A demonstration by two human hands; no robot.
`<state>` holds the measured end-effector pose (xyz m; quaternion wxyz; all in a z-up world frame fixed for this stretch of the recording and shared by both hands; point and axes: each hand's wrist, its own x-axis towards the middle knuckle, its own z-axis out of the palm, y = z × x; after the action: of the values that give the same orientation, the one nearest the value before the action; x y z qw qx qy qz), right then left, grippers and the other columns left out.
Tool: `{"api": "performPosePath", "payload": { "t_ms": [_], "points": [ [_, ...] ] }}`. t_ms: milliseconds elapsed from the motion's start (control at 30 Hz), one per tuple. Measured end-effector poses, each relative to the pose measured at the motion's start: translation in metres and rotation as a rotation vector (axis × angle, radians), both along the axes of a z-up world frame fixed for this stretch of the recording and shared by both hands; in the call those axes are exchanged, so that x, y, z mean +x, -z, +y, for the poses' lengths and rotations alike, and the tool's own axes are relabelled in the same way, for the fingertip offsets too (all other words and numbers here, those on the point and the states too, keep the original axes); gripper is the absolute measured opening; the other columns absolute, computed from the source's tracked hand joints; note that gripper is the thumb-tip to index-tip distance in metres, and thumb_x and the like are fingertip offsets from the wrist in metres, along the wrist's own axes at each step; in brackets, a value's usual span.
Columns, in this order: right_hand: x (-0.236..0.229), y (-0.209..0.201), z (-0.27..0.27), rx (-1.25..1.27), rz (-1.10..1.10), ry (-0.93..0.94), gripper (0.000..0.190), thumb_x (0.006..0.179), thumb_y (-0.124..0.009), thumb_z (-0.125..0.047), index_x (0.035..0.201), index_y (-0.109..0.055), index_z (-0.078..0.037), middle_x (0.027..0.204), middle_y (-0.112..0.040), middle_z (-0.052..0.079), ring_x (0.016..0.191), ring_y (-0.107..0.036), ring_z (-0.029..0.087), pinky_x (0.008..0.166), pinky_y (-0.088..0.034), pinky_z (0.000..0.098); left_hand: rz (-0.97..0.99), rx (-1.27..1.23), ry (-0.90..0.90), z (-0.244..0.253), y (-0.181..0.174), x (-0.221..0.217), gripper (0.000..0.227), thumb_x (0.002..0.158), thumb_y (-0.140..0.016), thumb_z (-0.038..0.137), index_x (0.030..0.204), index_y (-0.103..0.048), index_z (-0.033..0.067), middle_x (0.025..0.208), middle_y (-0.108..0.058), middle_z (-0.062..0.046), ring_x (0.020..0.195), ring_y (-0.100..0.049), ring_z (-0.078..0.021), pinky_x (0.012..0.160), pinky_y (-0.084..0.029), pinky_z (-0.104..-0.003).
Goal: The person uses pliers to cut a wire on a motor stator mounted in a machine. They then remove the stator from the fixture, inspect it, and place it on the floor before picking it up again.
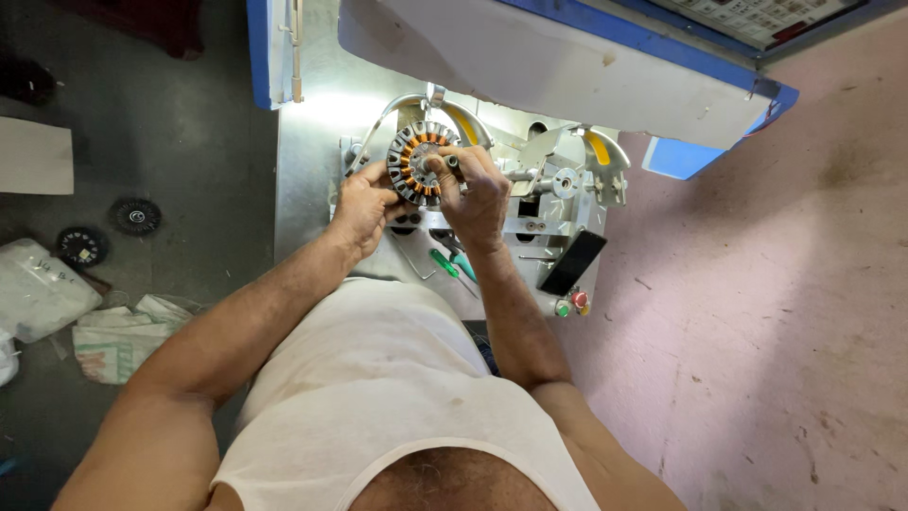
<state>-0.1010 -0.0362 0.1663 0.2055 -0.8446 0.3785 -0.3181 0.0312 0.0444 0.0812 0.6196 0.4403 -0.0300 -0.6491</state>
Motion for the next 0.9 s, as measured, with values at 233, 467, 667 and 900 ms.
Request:
{"api": "performPosePath", "payload": {
  "t_ms": [233, 467, 667, 900],
  "points": [
    [0.003, -0.012, 0.001, 0.031, 0.026, 0.018, 0.015, 0.093, -0.079, -0.018, 0.101, -0.076, -0.006, 0.089, -0.073, 0.010, 0.072, -0.071, 0.021, 0.062, -0.055, 0.0339, 0.013, -0.027, 0.017, 0.000, -0.005, 0.004, 0.042, 0.087, -0.049, -0.015, 0.124, -0.065, 0.0001, 0.114, -0.072, -0.012, 0.099, -0.073, -0.0201, 0.084, -0.064, -0.035],
    [0.004, -0.013, -0.001, 0.044, 0.025, 0.014, 0.015, 0.093, -0.080, -0.017, 0.101, -0.076, -0.006, 0.088, -0.073, 0.010, 0.071, -0.070, 0.021, 0.061, -0.054, 0.0333, 0.023, -0.010, 0.028, -0.001, -0.007, 0.003, 0.051, 0.084, -0.048, -0.018, 0.128, -0.063, 0.0008, 0.115, -0.071, -0.012, 0.100, -0.072, -0.0195, 0.085, -0.063, -0.034],
    [0.004, -0.014, -0.004, 0.040, 0.064, 0.001, 0.015, 0.092, -0.080, -0.017, 0.101, -0.076, -0.005, 0.089, -0.073, 0.010, 0.071, -0.070, 0.021, 0.061, -0.054, 0.0327, 0.070, 0.008, 0.026, -0.001, -0.011, 0.004, 0.054, 0.082, -0.048, -0.019, 0.130, -0.063, 0.0016, 0.116, -0.071, -0.012, 0.099, -0.071, -0.0194, 0.084, -0.062, -0.033],
    [-0.006, -0.016, -0.012, 0.150, 0.134, -0.066, 0.046, 0.087, -0.087, -0.030, 0.121, -0.069, -0.005, 0.113, -0.071, 0.014, 0.101, -0.071, 0.027, 0.087, -0.057, 0.0373, 0.081, 0.035, 0.039, -0.003, -0.009, 0.008, 0.054, 0.079, -0.049, -0.017, 0.129, -0.062, -0.0005, 0.113, -0.070, -0.012, 0.098, -0.069, -0.0198, 0.083, -0.061, -0.034]
  ]
}}
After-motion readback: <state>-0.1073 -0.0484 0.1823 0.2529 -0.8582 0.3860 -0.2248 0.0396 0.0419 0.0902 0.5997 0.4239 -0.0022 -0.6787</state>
